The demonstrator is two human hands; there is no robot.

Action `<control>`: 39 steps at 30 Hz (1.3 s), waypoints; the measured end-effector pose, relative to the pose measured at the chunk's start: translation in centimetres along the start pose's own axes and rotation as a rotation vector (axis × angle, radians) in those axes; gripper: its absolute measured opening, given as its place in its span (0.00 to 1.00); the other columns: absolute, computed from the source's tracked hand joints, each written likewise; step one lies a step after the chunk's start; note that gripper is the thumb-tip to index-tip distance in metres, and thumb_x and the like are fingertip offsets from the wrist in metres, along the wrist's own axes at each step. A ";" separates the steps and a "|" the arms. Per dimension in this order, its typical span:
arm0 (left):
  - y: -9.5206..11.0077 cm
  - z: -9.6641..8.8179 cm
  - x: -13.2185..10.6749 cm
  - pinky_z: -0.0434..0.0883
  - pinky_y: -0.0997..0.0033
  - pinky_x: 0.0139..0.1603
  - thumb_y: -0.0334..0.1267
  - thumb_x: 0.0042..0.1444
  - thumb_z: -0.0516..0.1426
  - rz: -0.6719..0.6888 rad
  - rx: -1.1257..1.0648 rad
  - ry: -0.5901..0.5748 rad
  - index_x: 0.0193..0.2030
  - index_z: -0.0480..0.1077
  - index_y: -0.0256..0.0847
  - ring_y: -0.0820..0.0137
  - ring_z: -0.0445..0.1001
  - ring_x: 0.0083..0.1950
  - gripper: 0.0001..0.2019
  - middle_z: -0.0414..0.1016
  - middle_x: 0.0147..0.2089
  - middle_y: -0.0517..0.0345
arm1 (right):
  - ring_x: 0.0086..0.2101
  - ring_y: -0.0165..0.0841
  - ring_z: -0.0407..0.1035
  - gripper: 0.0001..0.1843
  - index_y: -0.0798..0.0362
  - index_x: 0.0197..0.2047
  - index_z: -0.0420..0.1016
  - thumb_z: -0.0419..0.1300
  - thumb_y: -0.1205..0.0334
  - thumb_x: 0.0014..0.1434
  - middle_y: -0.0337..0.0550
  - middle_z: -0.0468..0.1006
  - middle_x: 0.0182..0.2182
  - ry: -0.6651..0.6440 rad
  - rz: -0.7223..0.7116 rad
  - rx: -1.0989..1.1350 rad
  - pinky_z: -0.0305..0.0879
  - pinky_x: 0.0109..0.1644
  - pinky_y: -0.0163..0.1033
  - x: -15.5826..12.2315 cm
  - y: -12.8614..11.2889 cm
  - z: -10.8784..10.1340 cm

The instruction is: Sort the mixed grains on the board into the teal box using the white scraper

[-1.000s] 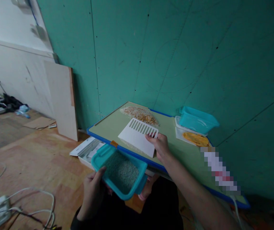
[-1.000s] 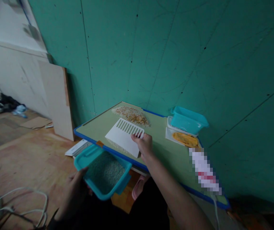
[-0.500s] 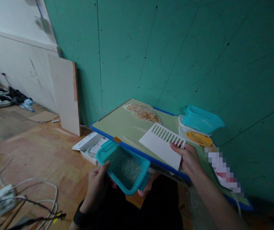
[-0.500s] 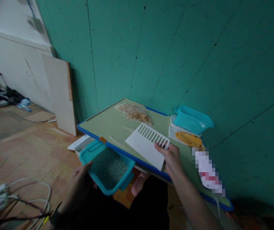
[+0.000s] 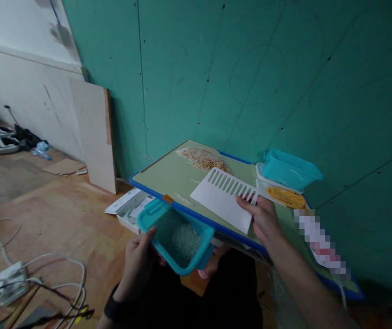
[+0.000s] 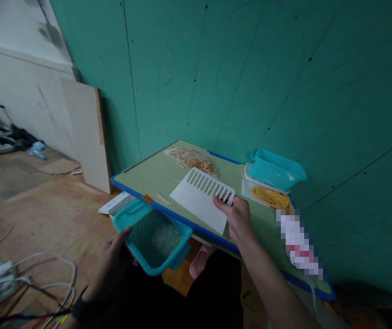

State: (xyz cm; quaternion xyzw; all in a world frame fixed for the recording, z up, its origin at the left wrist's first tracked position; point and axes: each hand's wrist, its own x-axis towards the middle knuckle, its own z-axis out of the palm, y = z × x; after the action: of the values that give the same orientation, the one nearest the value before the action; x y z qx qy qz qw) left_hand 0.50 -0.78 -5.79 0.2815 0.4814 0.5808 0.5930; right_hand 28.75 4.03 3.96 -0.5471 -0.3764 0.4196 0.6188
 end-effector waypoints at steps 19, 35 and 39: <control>-0.5 -1.2 0.3 0.64 0.68 0.13 0.55 0.48 0.68 -0.006 0.001 0.066 0.10 0.67 0.47 0.66 0.67 0.11 0.25 0.68 0.10 0.59 | 0.29 0.36 0.74 0.28 0.55 0.29 0.82 0.84 0.52 0.25 0.42 0.84 0.28 -0.086 0.085 0.035 0.69 0.38 0.41 0.5 0.1 2.2; -0.1 -1.4 0.8 0.63 0.70 0.12 0.55 0.48 0.67 0.037 0.010 0.063 0.08 0.67 0.46 0.68 0.66 0.10 0.26 0.67 0.09 0.59 | 0.27 0.35 0.73 0.27 0.55 0.27 0.82 0.83 0.51 0.25 0.42 0.83 0.25 -0.172 0.086 -0.007 0.67 0.35 0.40 1.5 1.5 5.3; -0.7 -1.9 1.0 0.62 0.71 0.12 0.57 0.51 0.65 0.029 0.012 0.023 0.09 0.68 0.45 0.69 0.65 0.10 0.28 0.67 0.09 0.59 | 0.29 0.36 0.74 0.27 0.55 0.28 0.82 0.83 0.52 0.25 0.43 0.84 0.27 -0.191 0.100 -0.008 0.68 0.37 0.41 1.2 1.1 5.1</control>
State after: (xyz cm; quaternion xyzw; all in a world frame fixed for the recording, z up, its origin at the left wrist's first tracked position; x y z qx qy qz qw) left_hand -1.06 -0.37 -7.35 0.2854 0.4876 0.5898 0.5770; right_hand 24.32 7.03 3.47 -0.5253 -0.4077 0.4986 0.5561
